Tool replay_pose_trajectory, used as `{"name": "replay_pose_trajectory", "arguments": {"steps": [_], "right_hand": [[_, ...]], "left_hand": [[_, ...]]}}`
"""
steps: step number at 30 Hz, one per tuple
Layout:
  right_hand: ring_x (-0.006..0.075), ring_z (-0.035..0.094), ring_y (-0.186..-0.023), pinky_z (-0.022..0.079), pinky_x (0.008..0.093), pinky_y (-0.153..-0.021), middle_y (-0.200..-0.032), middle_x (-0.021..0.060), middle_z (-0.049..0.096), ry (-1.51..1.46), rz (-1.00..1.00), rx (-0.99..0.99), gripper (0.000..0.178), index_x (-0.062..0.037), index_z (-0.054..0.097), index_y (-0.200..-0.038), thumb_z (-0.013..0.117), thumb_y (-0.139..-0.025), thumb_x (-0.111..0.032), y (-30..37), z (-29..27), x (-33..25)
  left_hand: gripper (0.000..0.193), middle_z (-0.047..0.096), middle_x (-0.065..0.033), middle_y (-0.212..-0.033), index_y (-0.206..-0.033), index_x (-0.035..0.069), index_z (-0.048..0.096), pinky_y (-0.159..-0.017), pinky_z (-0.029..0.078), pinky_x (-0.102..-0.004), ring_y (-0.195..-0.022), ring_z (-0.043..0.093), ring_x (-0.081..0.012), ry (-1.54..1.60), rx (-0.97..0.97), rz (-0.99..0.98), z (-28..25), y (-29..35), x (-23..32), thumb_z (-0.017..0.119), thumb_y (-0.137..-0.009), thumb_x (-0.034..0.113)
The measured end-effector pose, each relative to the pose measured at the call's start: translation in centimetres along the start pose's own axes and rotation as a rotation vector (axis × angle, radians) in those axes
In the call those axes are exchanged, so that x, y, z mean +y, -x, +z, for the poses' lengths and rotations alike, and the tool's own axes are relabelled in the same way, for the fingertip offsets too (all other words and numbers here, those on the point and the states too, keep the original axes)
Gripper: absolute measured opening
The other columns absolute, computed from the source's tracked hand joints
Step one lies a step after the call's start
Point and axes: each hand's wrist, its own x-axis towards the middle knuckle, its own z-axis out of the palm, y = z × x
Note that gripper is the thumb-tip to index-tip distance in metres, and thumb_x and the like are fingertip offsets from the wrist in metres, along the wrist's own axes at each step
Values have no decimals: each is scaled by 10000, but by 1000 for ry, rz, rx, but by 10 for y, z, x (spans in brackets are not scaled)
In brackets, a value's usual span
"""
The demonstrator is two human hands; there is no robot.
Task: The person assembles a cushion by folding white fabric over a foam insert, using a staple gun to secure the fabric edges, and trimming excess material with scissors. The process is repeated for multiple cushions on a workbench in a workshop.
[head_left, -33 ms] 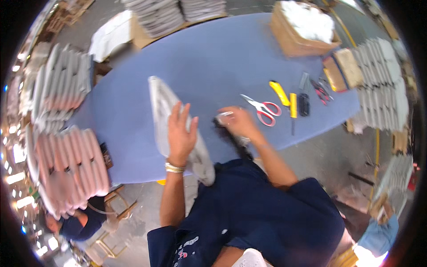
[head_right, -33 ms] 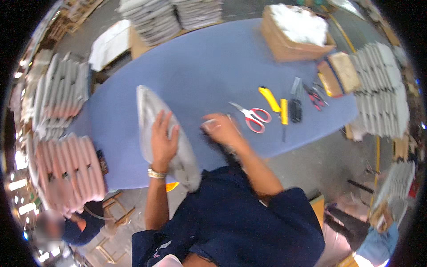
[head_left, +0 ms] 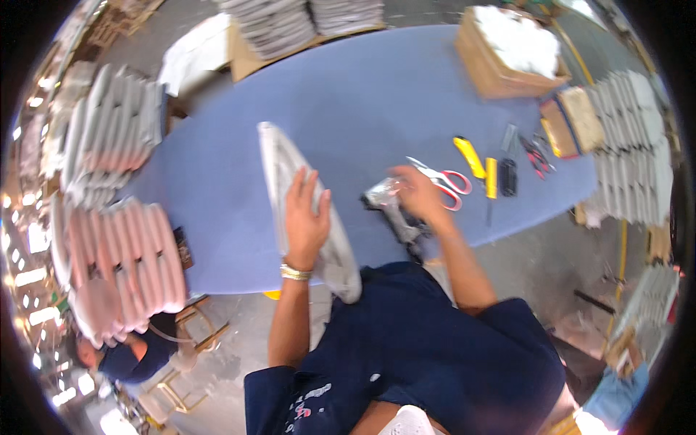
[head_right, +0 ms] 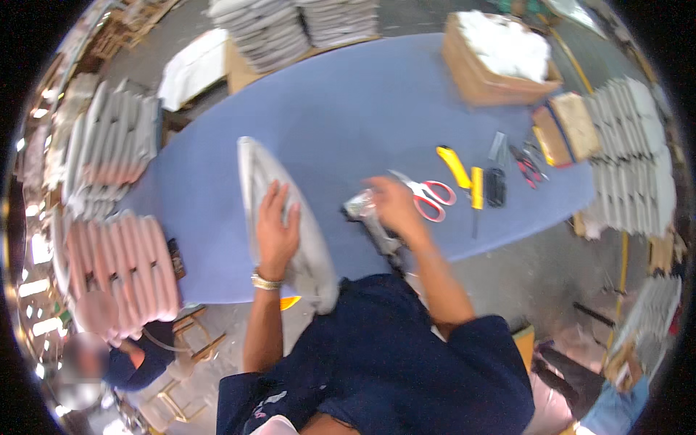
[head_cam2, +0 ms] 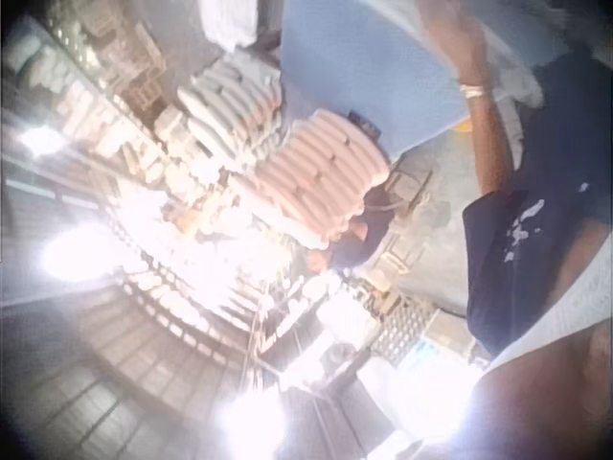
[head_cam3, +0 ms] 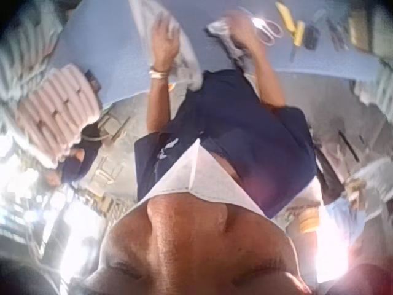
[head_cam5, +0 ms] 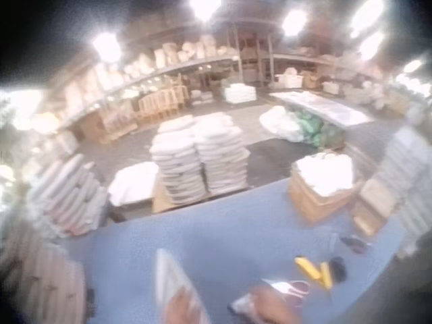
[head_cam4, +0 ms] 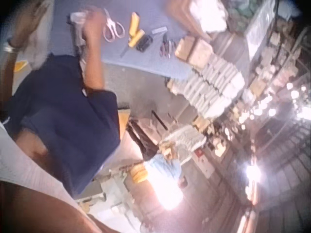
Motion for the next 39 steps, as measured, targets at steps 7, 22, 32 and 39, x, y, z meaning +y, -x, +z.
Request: {"name": "replay_pose_trajectory", "arguments": {"steps": [7,22,32,39], "right_hand": [[435,615,-1213,527,541,-975,-1373,191,579,717,262,335,573,-76,507,-1413,731,-905,-222,-27,-124,118],[276,686,-915,559,404,-797,-1048,134,682,252,-88,387,398,-48,626,-1246,733,-871,-122,-111,-119,48],[134,687,-821,576,268,-723,-1092,99,714,-1037,-309,36,217,-59,631,-1193,691,-986,-83,-149,28,-102],[109,689,-864,575,253,-770,-1069,79,730,-885,-314,-104,231,-25,672,-1207,685,-984,-84,-153,72,-134]], "left_hand": [[370,642,-167,-1351,-1341,29,650,-833,560,-382,-903,706,-271,45,84,-198,-18,-62,-39,633,-996,159],[383,709,-116,-963,-877,42,685,-698,546,-480,-810,704,-367,-293,-40,-409,0,-148,-68,761,-904,417],[228,596,18,-700,-861,39,644,-522,426,-242,-572,545,-66,636,46,-688,21,-142,-99,759,-968,204],[181,559,42,-683,-878,78,643,-520,365,-202,-565,469,-30,908,104,-724,27,-133,-113,745,-985,181]]}}
